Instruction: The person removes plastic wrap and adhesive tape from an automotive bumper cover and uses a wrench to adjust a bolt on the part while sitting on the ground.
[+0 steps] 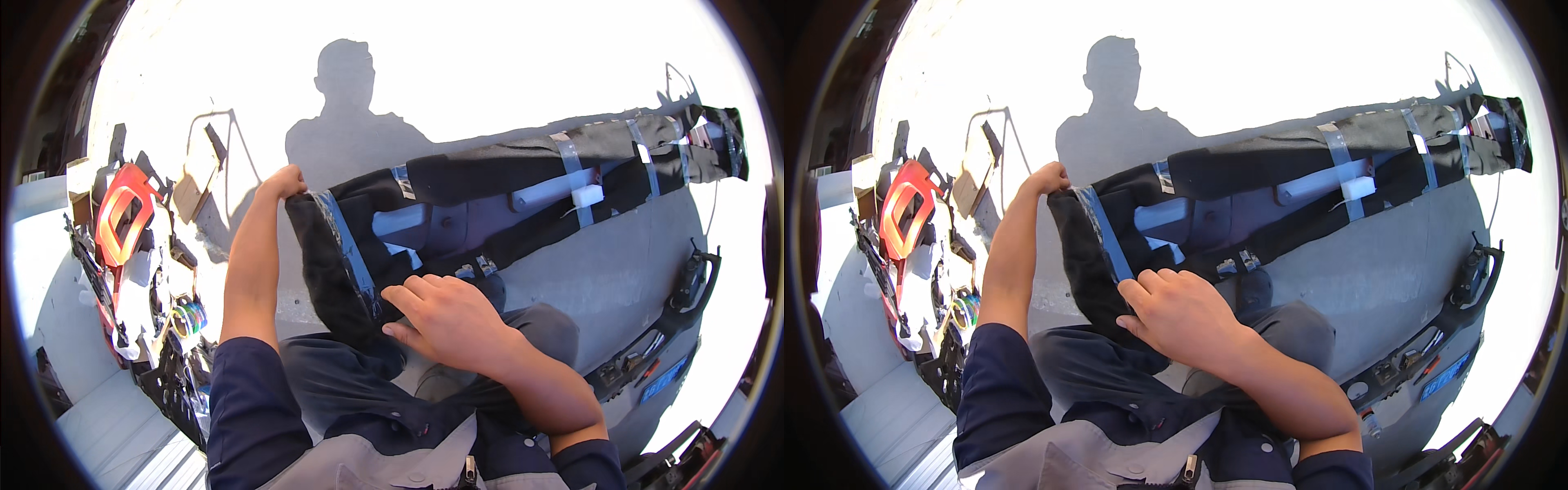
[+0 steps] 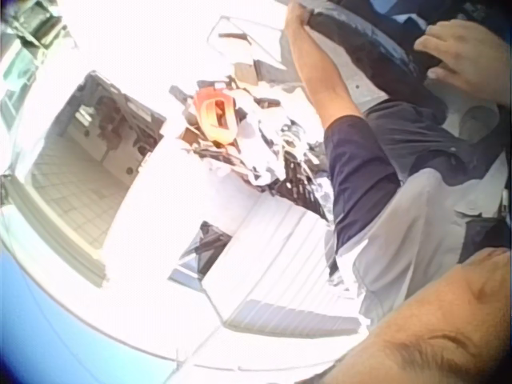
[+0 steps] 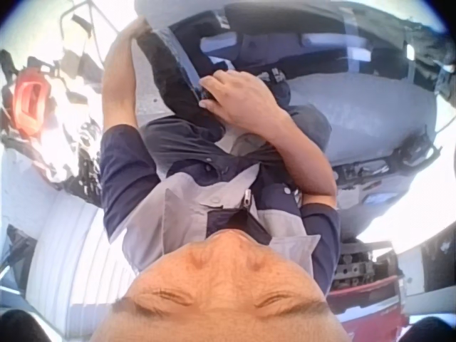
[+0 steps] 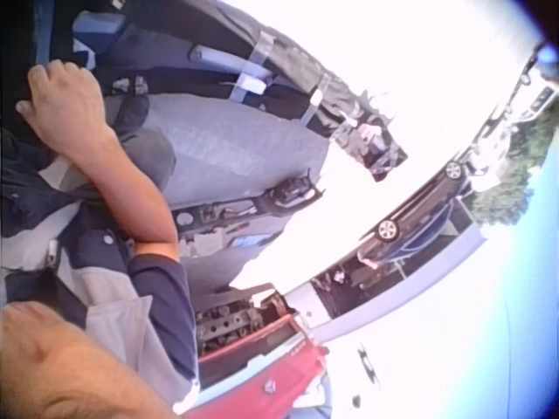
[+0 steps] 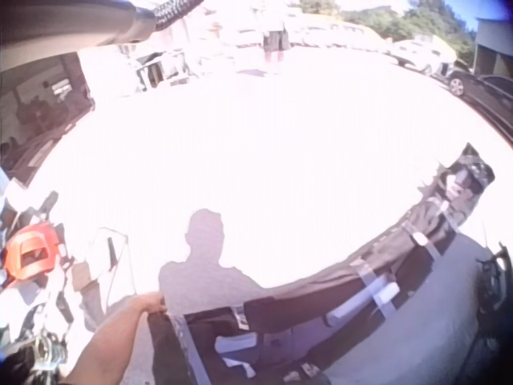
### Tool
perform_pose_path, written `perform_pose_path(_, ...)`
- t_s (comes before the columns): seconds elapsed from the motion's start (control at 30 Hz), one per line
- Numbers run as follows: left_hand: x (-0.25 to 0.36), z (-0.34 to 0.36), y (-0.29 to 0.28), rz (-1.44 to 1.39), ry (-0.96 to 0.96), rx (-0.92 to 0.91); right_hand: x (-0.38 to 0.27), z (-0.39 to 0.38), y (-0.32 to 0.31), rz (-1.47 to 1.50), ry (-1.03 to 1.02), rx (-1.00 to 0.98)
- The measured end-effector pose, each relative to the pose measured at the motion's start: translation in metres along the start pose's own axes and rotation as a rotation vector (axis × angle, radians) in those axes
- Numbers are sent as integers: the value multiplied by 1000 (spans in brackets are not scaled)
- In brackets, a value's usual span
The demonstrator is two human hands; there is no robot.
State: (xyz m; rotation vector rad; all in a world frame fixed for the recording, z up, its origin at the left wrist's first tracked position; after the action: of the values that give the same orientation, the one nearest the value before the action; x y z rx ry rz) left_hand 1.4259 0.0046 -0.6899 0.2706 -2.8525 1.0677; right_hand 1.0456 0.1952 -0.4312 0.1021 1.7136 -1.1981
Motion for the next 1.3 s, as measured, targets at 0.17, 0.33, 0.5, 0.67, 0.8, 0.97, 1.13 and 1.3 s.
perform_pose_path(0.17, -21, 5, 22, -90, -22, -22, 6, 0, 1, -14, 18, -27)
perform_pose_path(0.33, -60, 10, 45, -182, -204, -117, 8, 5, 4, -16, 42, -99)
perform_pose_path(0.5, -86, -36, 91, -467, -142, 32, 12, 10, 3, -10, 91, -179)
perform_pose_path(0.67, -54, -54, 80, -569, 86, 266, 6, 14, 7, -12, 77, -186)
perform_pose_path(0.8, -50, -65, 57, -335, 203, 606, 5, 14, 7, -33, 79, -159)
perform_pose_path(0.97, -31, -104, 10, -259, 48, 622, 4, 4, 7, -65, 29, -18)
perform_pose_path(1.13, 76, -127, -21, -22, 229, 663, -8, -4, 6, -68, -12, -25)
perform_pose_path(1.3, 193, -101, 20, -13, 521, 430, -15, -14, -4, -56, -25, 15)
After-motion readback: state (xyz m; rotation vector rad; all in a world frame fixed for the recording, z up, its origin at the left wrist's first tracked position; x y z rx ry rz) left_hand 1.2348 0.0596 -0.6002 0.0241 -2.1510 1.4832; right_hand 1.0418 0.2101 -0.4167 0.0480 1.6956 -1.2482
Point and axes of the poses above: each hand's wrist, its own z-axis towards the middle knuckle, its own y-axis out of the palm, x = y × z, the point moved 4 cm from there along z, towards the middle knuckle, and after that the axes turned 1 degree about -z, right-handed, at the moved point
